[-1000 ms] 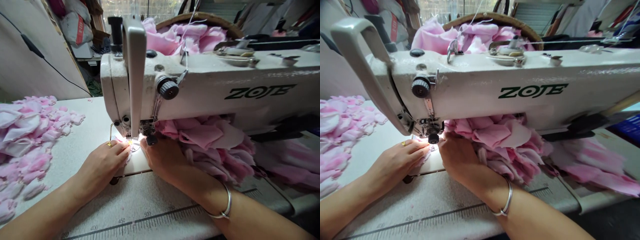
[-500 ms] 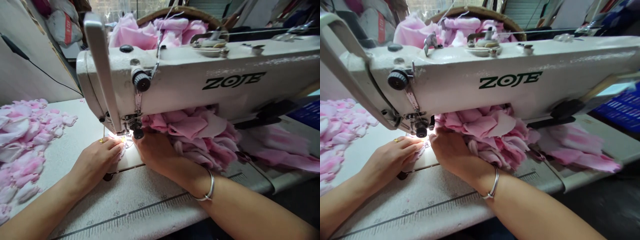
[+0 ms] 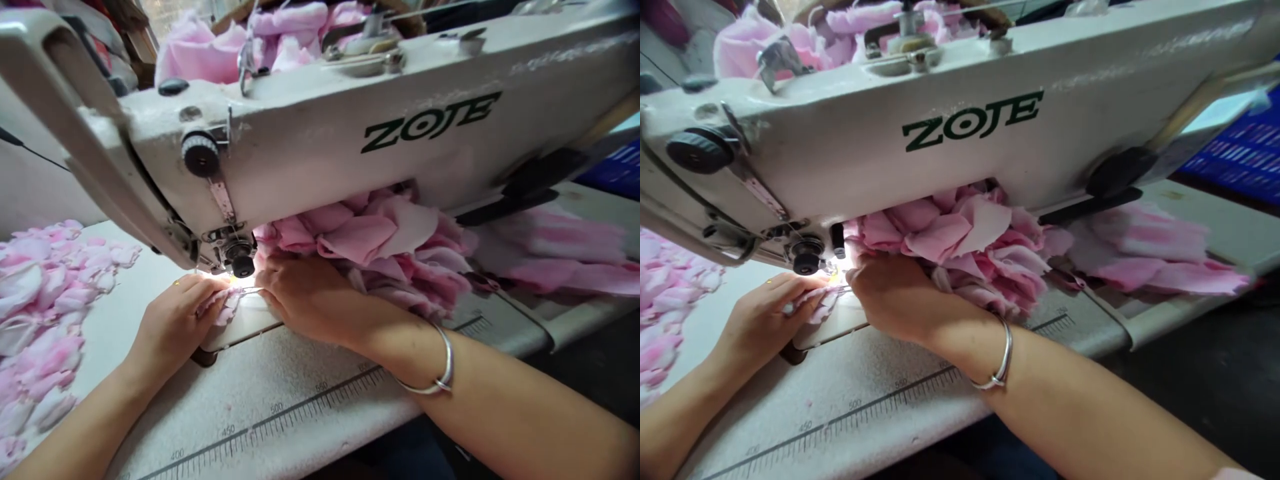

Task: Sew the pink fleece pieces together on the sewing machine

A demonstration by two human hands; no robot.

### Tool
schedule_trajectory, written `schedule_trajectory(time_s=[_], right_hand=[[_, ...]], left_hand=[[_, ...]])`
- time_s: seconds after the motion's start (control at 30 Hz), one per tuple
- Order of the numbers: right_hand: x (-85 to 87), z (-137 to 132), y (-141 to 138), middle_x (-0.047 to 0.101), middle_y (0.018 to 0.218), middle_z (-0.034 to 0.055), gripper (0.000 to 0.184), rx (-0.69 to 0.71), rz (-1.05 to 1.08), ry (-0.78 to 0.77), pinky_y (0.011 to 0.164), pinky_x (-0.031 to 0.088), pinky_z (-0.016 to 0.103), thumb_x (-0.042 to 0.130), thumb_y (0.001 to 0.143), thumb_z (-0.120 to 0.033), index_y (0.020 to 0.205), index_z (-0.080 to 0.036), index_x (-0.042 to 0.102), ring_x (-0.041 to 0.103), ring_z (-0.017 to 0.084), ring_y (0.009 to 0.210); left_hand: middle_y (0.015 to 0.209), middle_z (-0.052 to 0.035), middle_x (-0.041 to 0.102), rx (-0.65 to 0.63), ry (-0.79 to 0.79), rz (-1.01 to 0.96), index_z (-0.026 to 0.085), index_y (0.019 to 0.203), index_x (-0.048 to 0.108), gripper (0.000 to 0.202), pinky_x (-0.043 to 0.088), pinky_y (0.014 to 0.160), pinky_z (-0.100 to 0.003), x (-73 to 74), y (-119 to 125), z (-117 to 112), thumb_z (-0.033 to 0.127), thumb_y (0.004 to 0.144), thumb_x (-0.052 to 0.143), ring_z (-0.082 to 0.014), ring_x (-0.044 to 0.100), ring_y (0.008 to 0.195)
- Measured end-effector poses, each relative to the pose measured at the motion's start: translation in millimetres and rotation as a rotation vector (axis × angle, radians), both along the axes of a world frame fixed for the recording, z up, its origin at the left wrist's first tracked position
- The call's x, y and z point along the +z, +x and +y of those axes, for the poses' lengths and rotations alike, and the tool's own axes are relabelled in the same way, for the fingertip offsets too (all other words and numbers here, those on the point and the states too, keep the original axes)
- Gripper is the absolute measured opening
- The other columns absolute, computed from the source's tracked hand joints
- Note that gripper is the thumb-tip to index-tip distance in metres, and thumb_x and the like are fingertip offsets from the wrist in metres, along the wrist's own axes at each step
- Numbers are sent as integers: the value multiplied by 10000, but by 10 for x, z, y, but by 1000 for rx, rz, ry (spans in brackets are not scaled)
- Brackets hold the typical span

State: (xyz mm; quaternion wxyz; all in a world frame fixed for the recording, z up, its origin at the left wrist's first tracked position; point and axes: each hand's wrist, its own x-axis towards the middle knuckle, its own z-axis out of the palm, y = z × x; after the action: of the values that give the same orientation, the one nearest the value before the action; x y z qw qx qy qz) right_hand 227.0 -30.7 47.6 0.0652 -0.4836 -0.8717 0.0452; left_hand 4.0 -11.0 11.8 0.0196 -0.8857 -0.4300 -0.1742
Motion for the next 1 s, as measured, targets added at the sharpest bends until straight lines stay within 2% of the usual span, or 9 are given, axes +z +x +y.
schedule_trajectory(time_s=[0.13, 0.2, 0.3, 0.4, 0.5, 0.63, 0.8, 0.9, 1.0], right_hand=[[-141, 2, 5, 651, 967, 76, 183, 148, -55, 205, 565, 442, 295, 510, 804, -40, 872, -159, 631, 598, 188, 718], [-217, -1, 3, 643, 907, 62, 207, 204, -50, 285, 503, 401, 296, 509, 784, -10, 877, -159, 620, 570, 177, 652], [-289, -11, -8, 640, 872, 47, 269, 222, -26, 335, 439, 337, 304, 455, 791, 28, 920, -155, 604, 547, 168, 581], [-321, -19, -24, 634, 853, 45, 289, 264, -37, 352, 443, 340, 318, 416, 803, 41, 933, -146, 593, 559, 173, 587], [-333, -20, -48, 631, 860, 45, 283, 258, -25, 369, 436, 337, 335, 403, 811, 32, 928, -142, 593, 558, 181, 576], [-289, -24, -59, 629, 879, 37, 263, 255, -41, 333, 437, 335, 321, 406, 818, 28, 904, -155, 575, 536, 161, 554], [-189, -25, -9, 632, 871, 35, 240, 242, -85, 279, 444, 299, 307, 443, 807, 13, 878, -162, 591, 533, 162, 572], [-147, -15, 4, 644, 906, 28, 185, 137, -30, 169, 517, 341, 291, 476, 858, -54, 848, -181, 610, 560, 159, 671], [-94, -7, -20, 646, 996, 35, 202, -5, 16, 52, 601, 380, 283, 429, 928, -146, 887, -190, 622, 575, 160, 767]], left_hand=[[862, -2, 641, 25, 3, 7, 243, 983, 616, 190, 449, 659, -272, -8, 9, 36, 369, 920, 488, -162, 589, 785], [857, -7, 637, 49, -4, 21, 239, 961, 621, 207, 451, 662, -278, -21, 16, 53, 400, 916, 498, -162, 587, 757], [879, -21, 635, 82, 34, 79, 224, 947, 613, 193, 451, 661, -289, -44, 32, 62, 385, 913, 512, -175, 593, 764], [899, -31, 631, 98, 144, 157, 213, 954, 603, 158, 437, 624, -292, -59, 51, 49, 334, 916, 509, -189, 596, 778], [848, -40, 609, 55, 275, 235, 197, 907, 600, 166, 432, 603, -305, -55, 62, 26, 303, 933, 474, -196, 583, 750], [812, -53, 594, -75, 367, 324, 179, 851, 590, 192, 463, 680, -353, -21, 54, -14, 258, 944, 441, -220, 558, 764], [990, -70, 628, -122, 282, 329, 169, 1072, 585, 214, 472, 849, -391, 5, 35, -73, 243, 959, 420, -237, 563, 943], [1044, -67, 629, -121, 244, 302, 173, 1141, 568, 250, 471, 876, -397, -1, 31, -91, 264, 964, 416, -233, 561, 980], [1083, -68, 626, -124, 217, 284, 172, 1151, 566, 258, 472, 887, -406, -12, 27, -94, 276, 963, 424, -235, 558, 1002]])
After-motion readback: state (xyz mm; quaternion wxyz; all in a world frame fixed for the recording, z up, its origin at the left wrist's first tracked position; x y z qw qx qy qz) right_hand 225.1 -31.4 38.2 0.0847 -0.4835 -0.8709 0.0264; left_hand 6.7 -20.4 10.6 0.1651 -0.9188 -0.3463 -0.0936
